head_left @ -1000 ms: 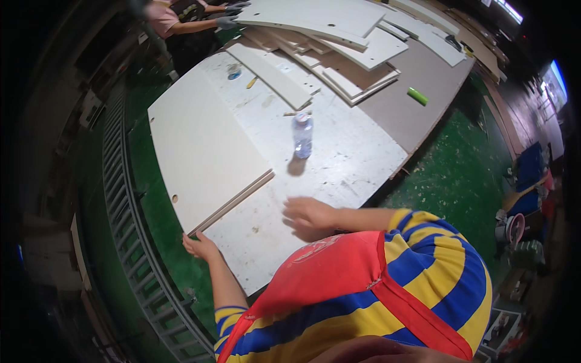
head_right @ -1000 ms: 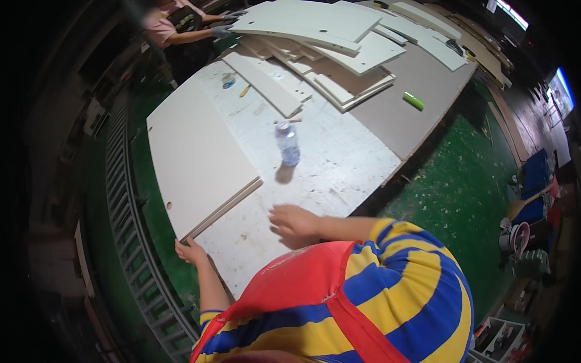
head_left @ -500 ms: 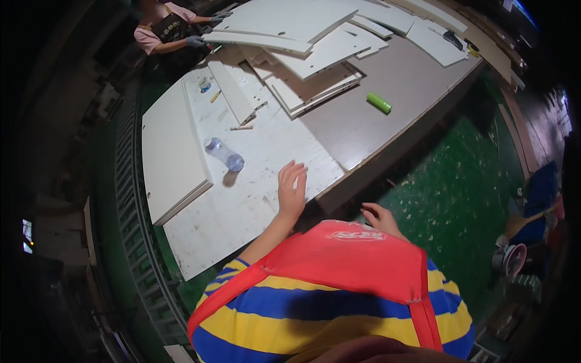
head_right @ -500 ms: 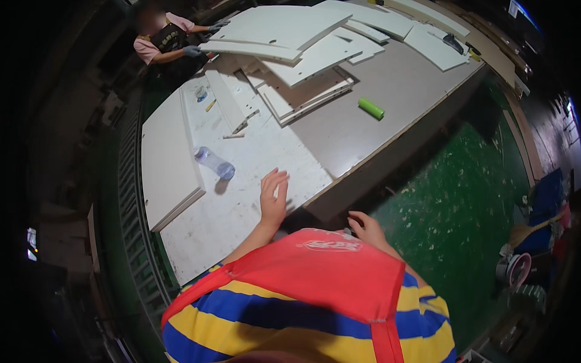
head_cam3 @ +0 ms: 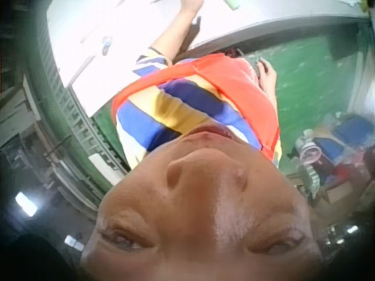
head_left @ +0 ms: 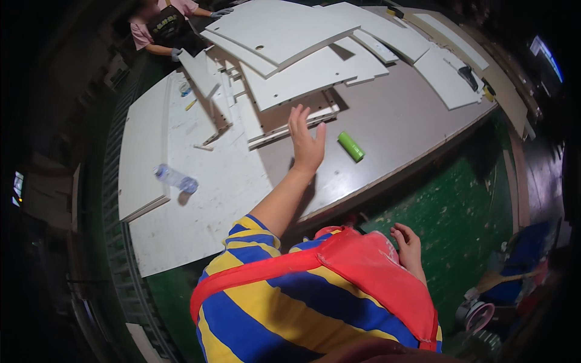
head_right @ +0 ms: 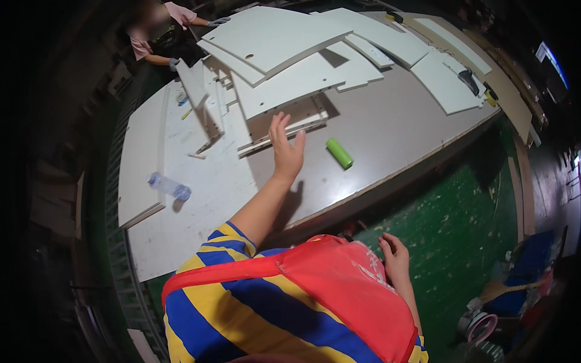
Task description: The person tapes a cardboard box, prints a label, and then assembles white flat-pack furniture panels on a workbench. They use a tape dispenser, a computer, and a power drill to join the panels together.
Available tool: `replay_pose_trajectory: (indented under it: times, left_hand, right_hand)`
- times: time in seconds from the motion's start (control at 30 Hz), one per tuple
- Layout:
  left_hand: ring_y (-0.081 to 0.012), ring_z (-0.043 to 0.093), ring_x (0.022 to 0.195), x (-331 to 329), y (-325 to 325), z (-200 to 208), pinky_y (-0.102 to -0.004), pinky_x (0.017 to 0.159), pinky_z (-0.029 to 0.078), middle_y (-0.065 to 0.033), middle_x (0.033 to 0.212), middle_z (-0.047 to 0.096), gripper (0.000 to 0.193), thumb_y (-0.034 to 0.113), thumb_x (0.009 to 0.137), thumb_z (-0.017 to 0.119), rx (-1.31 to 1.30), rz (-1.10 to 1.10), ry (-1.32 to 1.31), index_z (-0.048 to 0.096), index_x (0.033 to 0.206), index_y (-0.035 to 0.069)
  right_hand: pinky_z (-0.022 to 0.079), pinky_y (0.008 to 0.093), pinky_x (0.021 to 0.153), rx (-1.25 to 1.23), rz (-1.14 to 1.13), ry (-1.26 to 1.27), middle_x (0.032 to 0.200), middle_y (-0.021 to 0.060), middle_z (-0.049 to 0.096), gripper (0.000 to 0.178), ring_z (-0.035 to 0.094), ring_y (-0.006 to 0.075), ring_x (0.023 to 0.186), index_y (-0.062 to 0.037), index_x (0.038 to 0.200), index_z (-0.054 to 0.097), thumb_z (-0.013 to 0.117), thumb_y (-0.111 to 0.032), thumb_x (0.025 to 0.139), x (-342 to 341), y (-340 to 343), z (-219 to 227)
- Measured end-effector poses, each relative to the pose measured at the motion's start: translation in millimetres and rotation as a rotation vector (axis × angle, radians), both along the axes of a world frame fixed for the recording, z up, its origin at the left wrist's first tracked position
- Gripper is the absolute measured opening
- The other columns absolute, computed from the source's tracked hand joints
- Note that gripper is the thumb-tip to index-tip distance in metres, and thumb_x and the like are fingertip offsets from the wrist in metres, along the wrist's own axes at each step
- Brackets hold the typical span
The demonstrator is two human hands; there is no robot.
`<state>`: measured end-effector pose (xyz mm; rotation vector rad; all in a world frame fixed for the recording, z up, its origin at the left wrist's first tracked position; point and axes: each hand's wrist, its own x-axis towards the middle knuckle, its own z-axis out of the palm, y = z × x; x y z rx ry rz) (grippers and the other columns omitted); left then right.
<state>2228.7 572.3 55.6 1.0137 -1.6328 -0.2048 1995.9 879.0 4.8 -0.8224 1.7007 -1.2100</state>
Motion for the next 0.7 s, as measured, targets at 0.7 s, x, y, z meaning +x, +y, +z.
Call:
replay_pose_trajectory:
  times: [0.7]
  left_hand:
    - [-0.0400, 0.030, 0.138, -10.2, -267.8, 28.2, -0.0482, 0.115, 0.019, -0.0284, 0.143, 0.037, 0.065, 0.042, 0.095, 0.048, 0.483, 0.753, -0.332, 0.039, 0.138, -0.007]
  right_hand:
    - [0.049, 0.0339, 0.089, -0.134, 0.699, 0.411, 0.108, 0.0183, 0.067, 0.039, 0.064, 0.0265, 0.102, 0.0023, 0.116, 0.062, 0.061, -0.028, 0.092, -293.3, -427.1, 61.6]
